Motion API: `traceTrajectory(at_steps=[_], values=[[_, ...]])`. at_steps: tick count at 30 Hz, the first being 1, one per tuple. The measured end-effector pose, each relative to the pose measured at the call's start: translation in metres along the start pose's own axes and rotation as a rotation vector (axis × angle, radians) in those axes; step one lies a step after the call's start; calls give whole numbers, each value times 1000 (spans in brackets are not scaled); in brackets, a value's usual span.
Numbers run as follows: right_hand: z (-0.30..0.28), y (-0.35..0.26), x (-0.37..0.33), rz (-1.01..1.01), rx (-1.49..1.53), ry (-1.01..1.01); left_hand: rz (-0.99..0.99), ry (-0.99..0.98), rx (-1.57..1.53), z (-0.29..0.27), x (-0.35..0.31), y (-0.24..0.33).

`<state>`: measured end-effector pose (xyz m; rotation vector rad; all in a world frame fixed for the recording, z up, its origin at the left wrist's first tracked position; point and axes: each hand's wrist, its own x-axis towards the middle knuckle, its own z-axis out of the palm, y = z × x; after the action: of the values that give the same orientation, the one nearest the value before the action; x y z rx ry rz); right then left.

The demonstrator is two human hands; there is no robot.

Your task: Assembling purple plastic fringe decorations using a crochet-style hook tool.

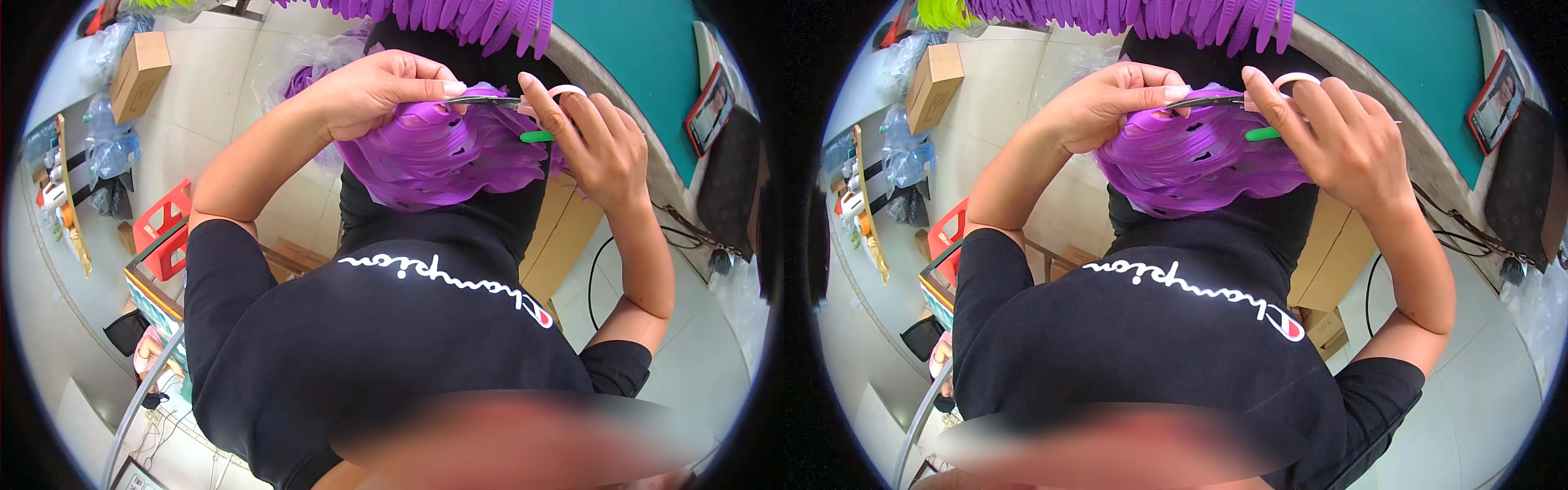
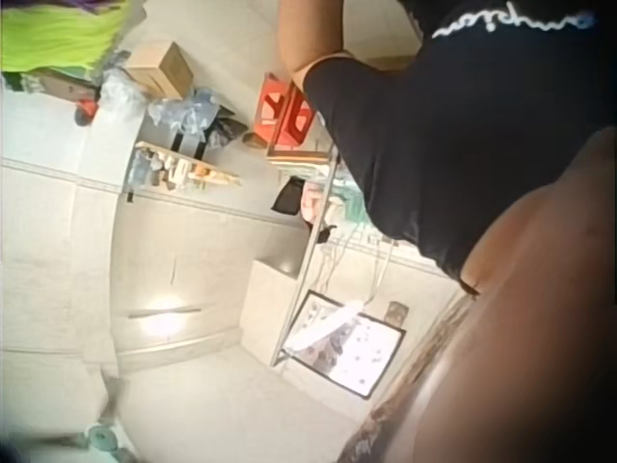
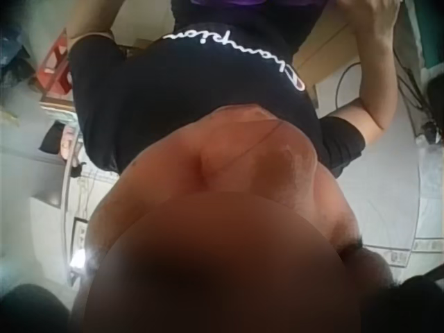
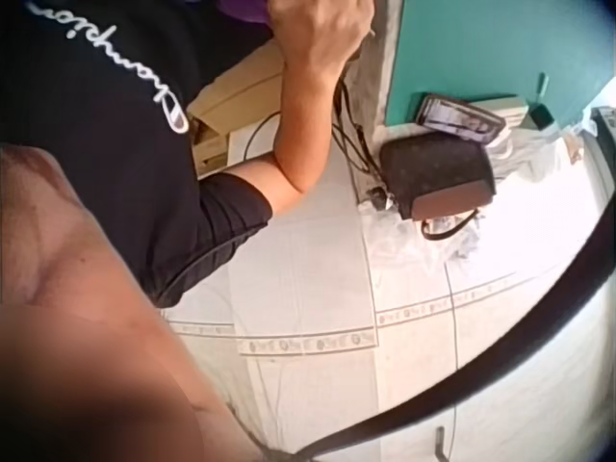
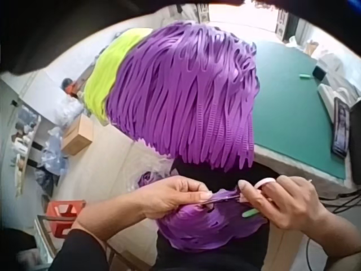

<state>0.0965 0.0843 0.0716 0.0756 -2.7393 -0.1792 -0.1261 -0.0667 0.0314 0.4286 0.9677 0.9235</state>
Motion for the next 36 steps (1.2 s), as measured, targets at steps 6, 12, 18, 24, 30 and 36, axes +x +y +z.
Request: traceTrajectory(at_steps=[6,12,18,24,30,36], values=[[-1,1,-1,-18,-29,0,-17,5,8,-1,0,1],[-3,0,1,-15,-58,-50,-8,17,0,-1,0,1],[-4,0,2,-29,-52,-49,-7,5,22,-1,-1,1],[1,-2,1,-10,-31,-23,-21,-40,-5,-3,0,1],[7,0,0,-25,12,25,-35,-33,18,-3,-1,2],[-1,-3,0,0,-5,-76,-38,-17,19,-2,0,2]])
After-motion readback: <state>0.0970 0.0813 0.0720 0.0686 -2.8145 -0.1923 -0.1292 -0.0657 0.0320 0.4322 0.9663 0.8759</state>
